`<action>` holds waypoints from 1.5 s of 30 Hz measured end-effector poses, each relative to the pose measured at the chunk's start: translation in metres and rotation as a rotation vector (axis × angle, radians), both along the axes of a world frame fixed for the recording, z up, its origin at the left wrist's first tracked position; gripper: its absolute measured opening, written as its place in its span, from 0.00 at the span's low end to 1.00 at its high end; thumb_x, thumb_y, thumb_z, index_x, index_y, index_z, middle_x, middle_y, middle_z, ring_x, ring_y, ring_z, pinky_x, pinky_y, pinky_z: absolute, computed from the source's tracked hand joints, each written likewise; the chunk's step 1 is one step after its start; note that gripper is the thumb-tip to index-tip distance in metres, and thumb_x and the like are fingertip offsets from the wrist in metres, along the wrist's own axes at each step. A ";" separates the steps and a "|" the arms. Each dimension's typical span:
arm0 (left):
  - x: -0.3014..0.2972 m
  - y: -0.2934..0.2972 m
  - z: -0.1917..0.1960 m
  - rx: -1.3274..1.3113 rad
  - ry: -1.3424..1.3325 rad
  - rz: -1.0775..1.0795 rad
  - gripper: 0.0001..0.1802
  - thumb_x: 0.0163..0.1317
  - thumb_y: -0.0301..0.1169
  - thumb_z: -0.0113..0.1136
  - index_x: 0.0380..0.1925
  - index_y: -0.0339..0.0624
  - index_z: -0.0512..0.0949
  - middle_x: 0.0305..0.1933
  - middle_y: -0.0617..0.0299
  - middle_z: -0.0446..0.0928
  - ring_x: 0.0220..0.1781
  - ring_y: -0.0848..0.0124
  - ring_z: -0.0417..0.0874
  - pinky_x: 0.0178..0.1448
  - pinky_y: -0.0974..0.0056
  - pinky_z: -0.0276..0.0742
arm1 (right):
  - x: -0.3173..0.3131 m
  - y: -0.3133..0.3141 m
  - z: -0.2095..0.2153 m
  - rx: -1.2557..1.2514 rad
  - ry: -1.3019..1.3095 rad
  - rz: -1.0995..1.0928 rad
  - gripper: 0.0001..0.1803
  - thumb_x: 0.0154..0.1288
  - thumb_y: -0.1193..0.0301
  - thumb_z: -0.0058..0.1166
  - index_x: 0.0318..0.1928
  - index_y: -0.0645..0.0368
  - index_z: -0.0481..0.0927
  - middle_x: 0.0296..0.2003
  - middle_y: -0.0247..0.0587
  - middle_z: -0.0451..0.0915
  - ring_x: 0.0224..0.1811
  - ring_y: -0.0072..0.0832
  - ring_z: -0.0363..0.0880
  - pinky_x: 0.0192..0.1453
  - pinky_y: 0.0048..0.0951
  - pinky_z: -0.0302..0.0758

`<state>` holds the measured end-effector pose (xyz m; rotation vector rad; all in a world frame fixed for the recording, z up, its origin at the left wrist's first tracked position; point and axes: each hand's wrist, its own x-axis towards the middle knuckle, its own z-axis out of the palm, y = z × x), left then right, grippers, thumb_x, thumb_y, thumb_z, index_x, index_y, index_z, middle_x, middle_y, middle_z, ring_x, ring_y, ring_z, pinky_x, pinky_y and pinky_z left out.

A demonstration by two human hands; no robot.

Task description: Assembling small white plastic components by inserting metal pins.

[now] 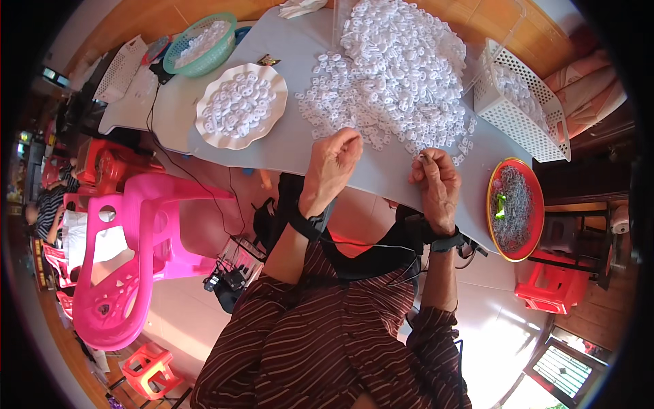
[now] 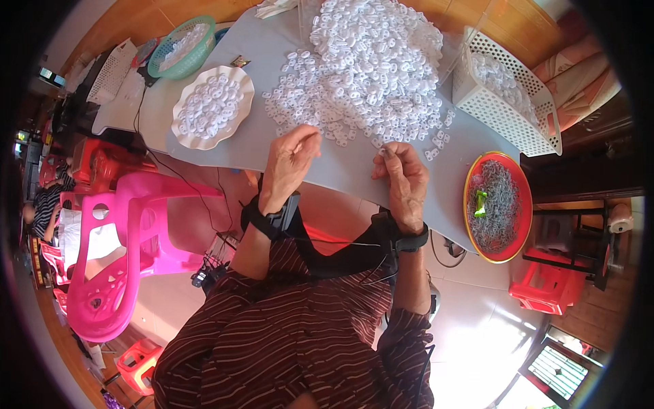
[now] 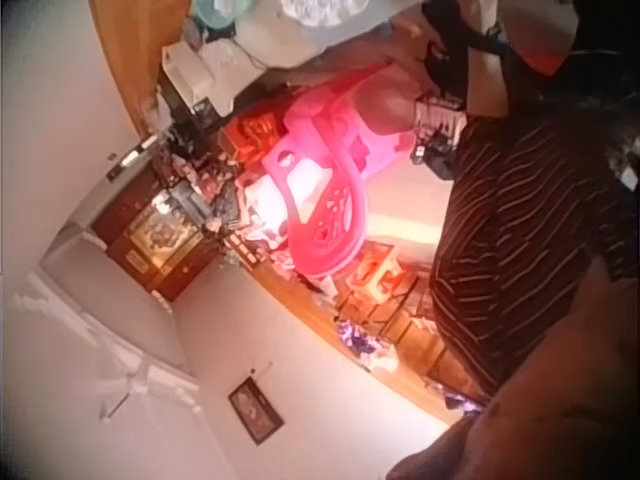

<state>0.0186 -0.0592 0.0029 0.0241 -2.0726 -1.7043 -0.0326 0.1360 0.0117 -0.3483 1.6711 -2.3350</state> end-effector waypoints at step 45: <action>-0.033 0.030 -0.014 0.633 0.104 -0.030 0.10 0.68 0.33 0.48 0.33 0.37 0.73 0.29 0.67 0.73 0.33 0.78 0.76 0.40 0.73 0.72 | -0.108 -0.080 0.019 0.574 0.300 0.210 0.08 0.64 0.74 0.43 0.38 0.67 0.73 0.30 0.41 0.80 0.30 0.23 0.81 0.27 0.22 0.76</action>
